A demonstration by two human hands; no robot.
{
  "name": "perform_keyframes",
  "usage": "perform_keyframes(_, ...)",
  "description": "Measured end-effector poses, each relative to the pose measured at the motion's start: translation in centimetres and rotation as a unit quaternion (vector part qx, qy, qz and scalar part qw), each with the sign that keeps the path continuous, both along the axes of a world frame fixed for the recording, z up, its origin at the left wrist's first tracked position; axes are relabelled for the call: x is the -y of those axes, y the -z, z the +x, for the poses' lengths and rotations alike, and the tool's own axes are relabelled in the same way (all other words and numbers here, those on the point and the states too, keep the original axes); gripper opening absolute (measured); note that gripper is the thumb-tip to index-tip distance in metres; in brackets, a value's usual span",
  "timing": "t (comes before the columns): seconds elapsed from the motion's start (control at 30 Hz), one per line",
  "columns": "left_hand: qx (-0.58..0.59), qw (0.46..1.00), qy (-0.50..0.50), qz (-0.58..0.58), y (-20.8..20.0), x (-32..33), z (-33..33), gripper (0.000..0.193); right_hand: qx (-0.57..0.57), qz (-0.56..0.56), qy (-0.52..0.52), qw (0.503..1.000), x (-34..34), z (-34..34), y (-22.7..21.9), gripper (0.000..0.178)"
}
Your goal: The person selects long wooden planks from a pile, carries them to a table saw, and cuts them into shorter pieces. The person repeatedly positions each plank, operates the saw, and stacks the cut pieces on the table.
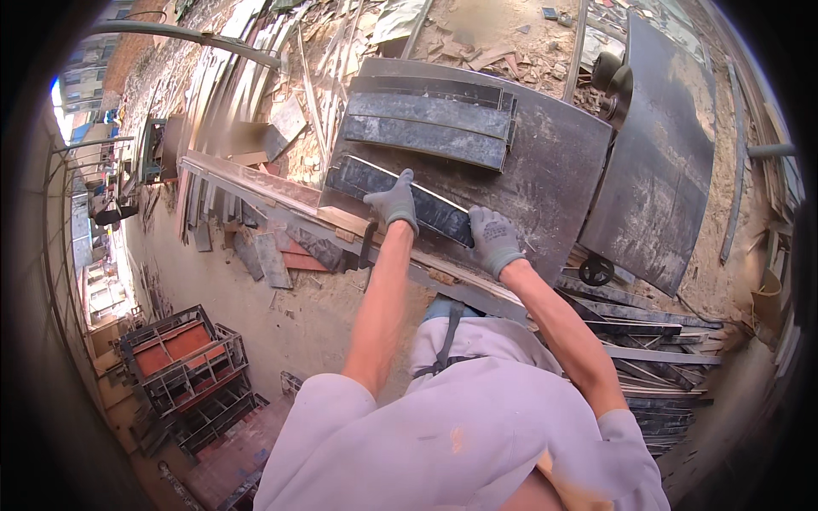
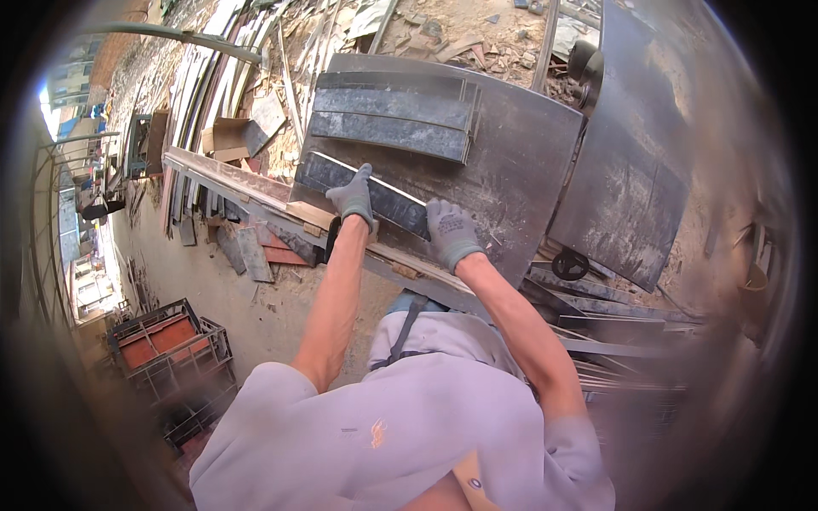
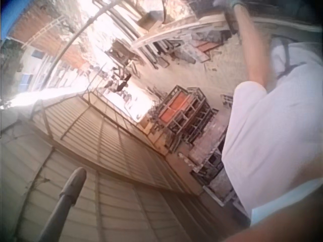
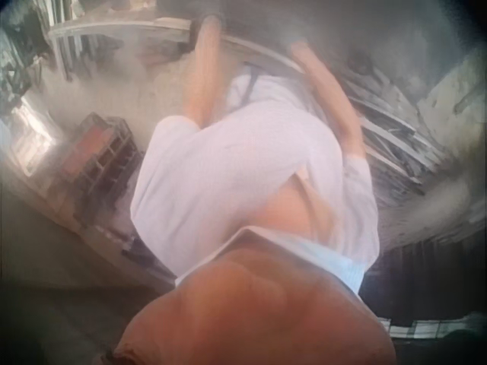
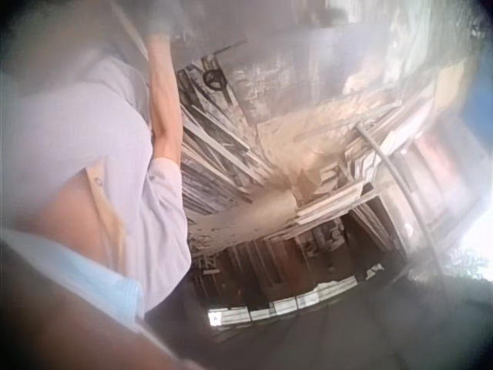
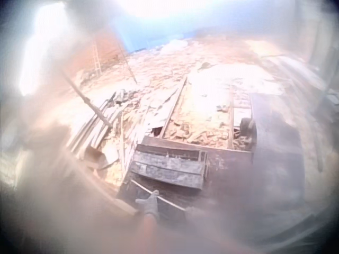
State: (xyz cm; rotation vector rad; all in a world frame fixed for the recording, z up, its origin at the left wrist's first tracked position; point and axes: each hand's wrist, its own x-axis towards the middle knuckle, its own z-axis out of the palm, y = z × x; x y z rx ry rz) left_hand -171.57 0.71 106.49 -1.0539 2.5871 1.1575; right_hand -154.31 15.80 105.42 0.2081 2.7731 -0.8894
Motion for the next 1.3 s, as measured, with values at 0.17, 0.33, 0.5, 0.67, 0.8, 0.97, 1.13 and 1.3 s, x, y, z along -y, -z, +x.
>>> perform_keyframes(0.17, 0.158, 0.965, -0.103, -0.182, 5.1, 5.8, -9.1, 0.165, 0.03, 0.034, -0.066, 0.997, 5.3, -9.0, 0.5, 0.084)
perform_keyframes(0.33, 0.24, 0.929, -0.146, -0.241, 8.8, 4.4, -10.8, 0.146, -0.192, 0.149, 0.037, 0.969, -1.2, -10.1, 0.4, 0.087)
perform_keyframes(0.5, 0.228, 0.945, -0.134, -0.194, 11.1, 6.6, -11.8, 0.15, -0.116, 0.325, 0.034, 0.938, -6.3, -12.5, 2.4, 0.056)
perform_keyframes(0.67, 0.225, 0.949, -0.141, -0.167, 9.8, 8.5, -11.4, 0.153, -0.084, 0.318, 0.016, 0.944, -5.1, -13.3, 1.6, 0.036)
perform_keyframes(0.8, 0.165, 0.971, -0.087, -0.149, 3.9, 3.8, -8.3, 0.149, -0.026, 0.359, 0.02, 0.933, -4.7, -13.8, 2.2, 0.036)
perform_keyframes(0.97, -0.118, 0.987, 0.031, -0.106, 1.4, 2.4, -4.6, 0.137, -0.056, 0.362, 0.021, 0.93, -3.4, -15.0, 1.2, 0.032)
perform_keyframes(1.13, -0.085, 0.991, 0.09, 0.054, -1.3, -2.9, -3.3, 0.091, -0.036, 0.322, 0.052, 0.945, -7.3, -13.6, 0.9, 0.018)
perform_keyframes(1.3, -0.048, 0.88, 0.315, 0.351, -3.3, -16.5, 6.9, 0.091, 0.145, -0.09, -0.078, 0.982, -9.2, -6.5, -3.4, 0.074)
